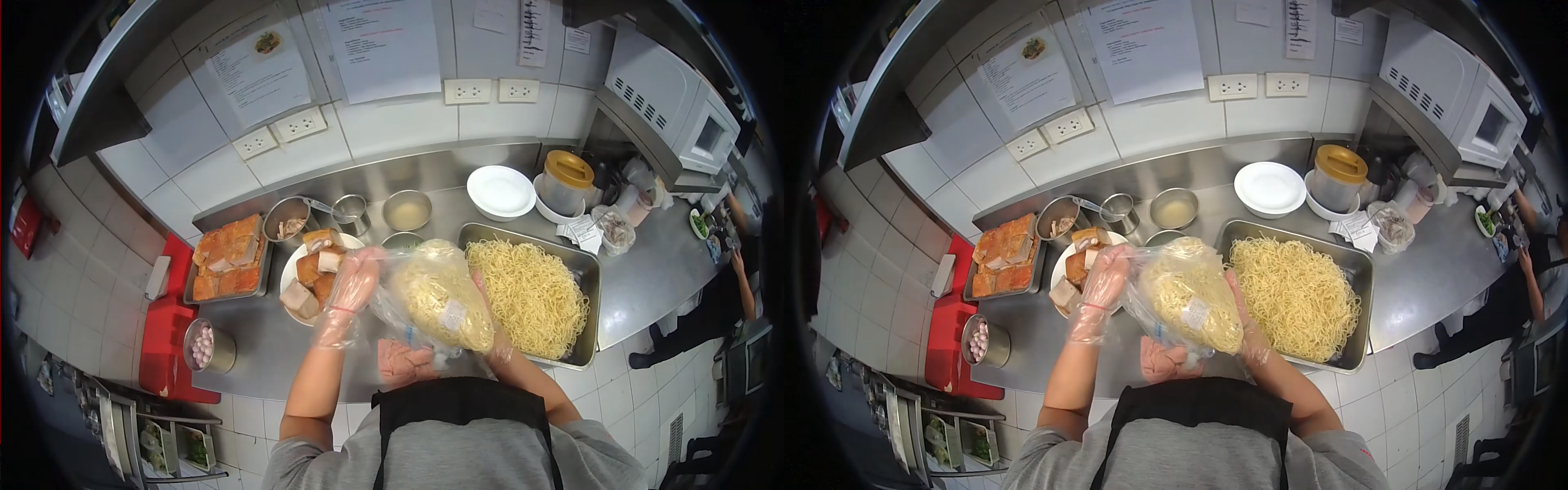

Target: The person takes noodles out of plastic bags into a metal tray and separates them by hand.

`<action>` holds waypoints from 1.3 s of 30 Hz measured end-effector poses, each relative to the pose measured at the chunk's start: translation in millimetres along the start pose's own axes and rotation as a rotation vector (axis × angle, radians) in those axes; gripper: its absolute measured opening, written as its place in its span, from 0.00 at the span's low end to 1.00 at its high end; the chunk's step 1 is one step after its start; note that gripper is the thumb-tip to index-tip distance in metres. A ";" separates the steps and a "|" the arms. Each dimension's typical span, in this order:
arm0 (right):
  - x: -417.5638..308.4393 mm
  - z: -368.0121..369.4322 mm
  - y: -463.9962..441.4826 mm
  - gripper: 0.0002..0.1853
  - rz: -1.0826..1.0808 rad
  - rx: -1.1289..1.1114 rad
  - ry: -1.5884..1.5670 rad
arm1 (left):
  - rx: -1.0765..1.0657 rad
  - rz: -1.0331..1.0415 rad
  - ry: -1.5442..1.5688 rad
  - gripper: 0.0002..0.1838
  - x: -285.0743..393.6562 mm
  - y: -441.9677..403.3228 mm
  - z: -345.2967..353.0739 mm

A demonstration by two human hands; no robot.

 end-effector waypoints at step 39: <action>-176.8 -50.8 119.9 0.14 -0.673 0.458 0.780 | -0.401 0.561 -0.620 0.55 91.6 44.3 209.2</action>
Point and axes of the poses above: each hand's wrist, its own y-axis away from the middle knuckle, its own z-axis out of the palm, x = y × z, the point moved 5 cm from there along -y, towards the middle knuckle, and after that the axes turned 4 degrees about x, right-handed, at the moved point
